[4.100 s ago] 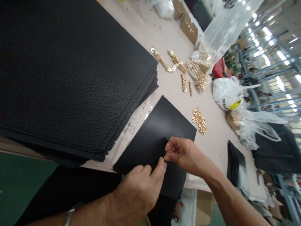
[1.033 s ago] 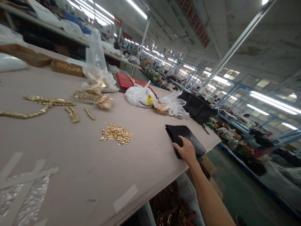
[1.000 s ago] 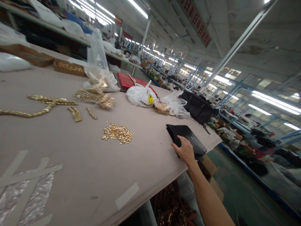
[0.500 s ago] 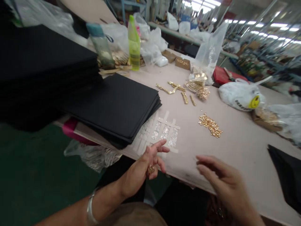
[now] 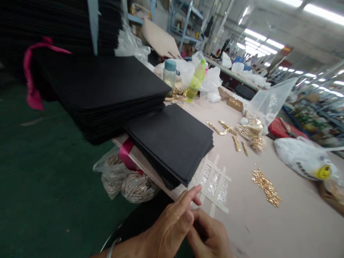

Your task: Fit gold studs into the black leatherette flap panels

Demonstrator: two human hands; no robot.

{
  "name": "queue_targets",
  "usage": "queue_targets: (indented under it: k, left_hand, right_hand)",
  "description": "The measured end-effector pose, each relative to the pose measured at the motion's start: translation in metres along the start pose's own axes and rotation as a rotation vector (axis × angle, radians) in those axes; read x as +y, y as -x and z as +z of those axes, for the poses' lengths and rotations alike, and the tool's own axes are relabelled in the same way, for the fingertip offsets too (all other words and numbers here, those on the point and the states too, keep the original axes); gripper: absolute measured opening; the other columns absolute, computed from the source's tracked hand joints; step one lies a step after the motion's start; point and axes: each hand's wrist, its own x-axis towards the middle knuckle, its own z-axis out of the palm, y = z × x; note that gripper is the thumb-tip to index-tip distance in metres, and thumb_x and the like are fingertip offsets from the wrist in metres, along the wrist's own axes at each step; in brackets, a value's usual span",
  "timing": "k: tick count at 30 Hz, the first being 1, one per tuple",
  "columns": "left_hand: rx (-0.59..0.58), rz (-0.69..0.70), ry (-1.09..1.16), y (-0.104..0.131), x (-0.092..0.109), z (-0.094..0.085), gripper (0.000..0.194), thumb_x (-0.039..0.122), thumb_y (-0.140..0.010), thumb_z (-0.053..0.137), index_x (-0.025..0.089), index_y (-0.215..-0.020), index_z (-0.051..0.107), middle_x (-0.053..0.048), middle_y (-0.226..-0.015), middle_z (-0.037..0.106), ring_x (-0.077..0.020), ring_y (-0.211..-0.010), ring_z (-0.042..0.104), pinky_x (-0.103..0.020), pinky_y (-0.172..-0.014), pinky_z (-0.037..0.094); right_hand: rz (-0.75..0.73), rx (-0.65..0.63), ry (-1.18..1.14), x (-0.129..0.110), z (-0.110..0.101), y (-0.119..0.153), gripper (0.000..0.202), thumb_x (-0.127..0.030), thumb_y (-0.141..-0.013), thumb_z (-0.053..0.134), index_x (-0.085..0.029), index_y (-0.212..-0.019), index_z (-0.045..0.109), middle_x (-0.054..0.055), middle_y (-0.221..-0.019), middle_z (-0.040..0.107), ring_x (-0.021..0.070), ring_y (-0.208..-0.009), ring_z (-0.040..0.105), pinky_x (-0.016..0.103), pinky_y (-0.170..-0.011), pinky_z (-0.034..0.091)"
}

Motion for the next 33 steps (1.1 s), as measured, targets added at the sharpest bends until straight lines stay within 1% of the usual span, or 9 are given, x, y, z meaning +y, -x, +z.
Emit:
queue_targets:
  k: [3, 5, 8, 11, 18, 23, 26, 29, 33]
  left_hand:
    - [0.15, -0.01, 0.017, 0.006, 0.005, -0.006, 0.065, 0.064, -0.096, 0.026, 0.026, -0.145, 0.044, -0.009, -0.14, 0.054, -0.0292, -0.131, 0.045, -0.044, -0.113, 0.031]
    - [0.24, -0.073, 0.162, 0.006, 0.009, -0.012, 0.062, 0.063, -0.096, 0.024, 0.025, -0.135, 0.054, -0.009, -0.128, 0.061, -0.0282, -0.119, 0.054, -0.042, -0.106, 0.039]
    - [0.336, -0.126, 0.359, 0.001, 0.016, -0.028, 0.054, 0.061, -0.096, 0.031, 0.025, -0.126, 0.059, -0.005, -0.102, 0.065, -0.0163, -0.078, 0.06, -0.03, -0.074, 0.05]
    - [0.539, -0.156, 0.409, -0.004, 0.02, -0.047, 0.044, 0.057, -0.095, 0.043, 0.027, -0.125, 0.056, -0.001, -0.097, 0.063, -0.0087, -0.062, 0.048, -0.021, -0.052, 0.036]
    - [0.738, -0.169, 0.516, -0.004, 0.021, -0.065, 0.044, 0.054, -0.093, 0.051, 0.025, -0.126, 0.05, -0.005, -0.109, 0.065, -0.0075, -0.061, 0.047, -0.018, -0.046, 0.025]
    - [0.739, -0.186, 0.536, -0.003, 0.019, -0.066, 0.047, 0.053, -0.091, 0.054, 0.021, -0.125, 0.054, -0.007, -0.11, 0.065, -0.0068, -0.06, 0.047, -0.018, -0.045, 0.025]
    - [0.759, -0.183, 0.559, -0.002, 0.017, -0.066, 0.048, 0.054, -0.089, 0.057, 0.02, -0.122, 0.057, -0.005, -0.095, 0.068, -0.0066, -0.056, 0.045, -0.017, -0.044, 0.025]
    - [0.761, -0.203, 0.595, -0.002, 0.015, -0.066, 0.039, 0.053, -0.086, 0.063, 0.02, -0.106, 0.063, 0.003, -0.069, 0.063, -0.0067, -0.054, 0.046, -0.016, -0.045, 0.027]
    - [0.753, -0.221, 0.609, -0.005, 0.011, -0.071, 0.038, 0.05, -0.086, 0.065, 0.023, -0.112, 0.065, -0.003, -0.101, 0.073, -0.0157, -0.086, 0.066, -0.022, -0.068, 0.051]
  right_hand:
    - [0.244, -0.078, -0.288, -0.006, 0.009, -0.008, 0.034, -0.051, -0.085, 0.065, -0.017, -0.085, 0.069, 0.002, -0.064, 0.065, 0.0122, -0.055, 0.061, 0.021, -0.055, 0.048]
    - [0.317, -0.111, -0.441, -0.015, 0.008, -0.017, 0.036, -0.052, -0.081, 0.071, -0.018, -0.094, 0.07, 0.002, -0.067, 0.066, 0.0138, -0.058, 0.064, 0.024, -0.059, 0.051]
    - [0.167, -0.126, -0.41, -0.031, -0.002, -0.04, 0.023, -0.042, -0.084, 0.072, -0.02, -0.092, 0.073, 0.004, -0.077, 0.069, 0.016, -0.071, 0.068, 0.027, -0.069, 0.054]
    - [-0.024, -0.023, -0.255, -0.042, -0.016, -0.072, 0.012, -0.033, -0.083, 0.073, -0.022, -0.079, 0.076, 0.003, -0.081, 0.068, 0.0146, -0.073, 0.065, 0.025, -0.069, 0.053]
    - [-0.019, 0.157, -0.104, -0.036, -0.03, -0.172, 0.03, -0.039, -0.073, 0.077, -0.021, -0.097, 0.076, 0.003, -0.08, 0.073, 0.0177, -0.07, 0.067, 0.032, -0.07, 0.054]
    - [-0.365, 0.269, 0.426, -0.029, -0.026, -0.219, 0.02, -0.029, -0.086, 0.059, -0.021, -0.092, 0.076, 0.005, -0.089, 0.076, 0.0218, -0.082, 0.069, 0.036, -0.079, 0.052]
    - [-0.509, 0.226, 0.656, -0.029, -0.021, -0.22, 0.024, -0.024, -0.09, 0.052, -0.021, -0.092, 0.076, 0.006, -0.088, 0.076, 0.0227, -0.082, 0.068, 0.036, -0.078, 0.052]
    - [-0.529, 0.14, 0.67, -0.033, -0.017, -0.202, 0.022, -0.021, -0.092, 0.052, -0.022, -0.092, 0.074, 0.004, -0.087, 0.076, 0.0205, -0.08, 0.069, 0.032, -0.075, 0.053]
    - [-0.499, 0.066, 0.559, -0.037, -0.013, -0.166, 0.016, -0.022, -0.091, 0.058, -0.024, -0.095, 0.073, 0.001, -0.088, 0.076, 0.0168, -0.081, 0.07, 0.027, -0.075, 0.053]
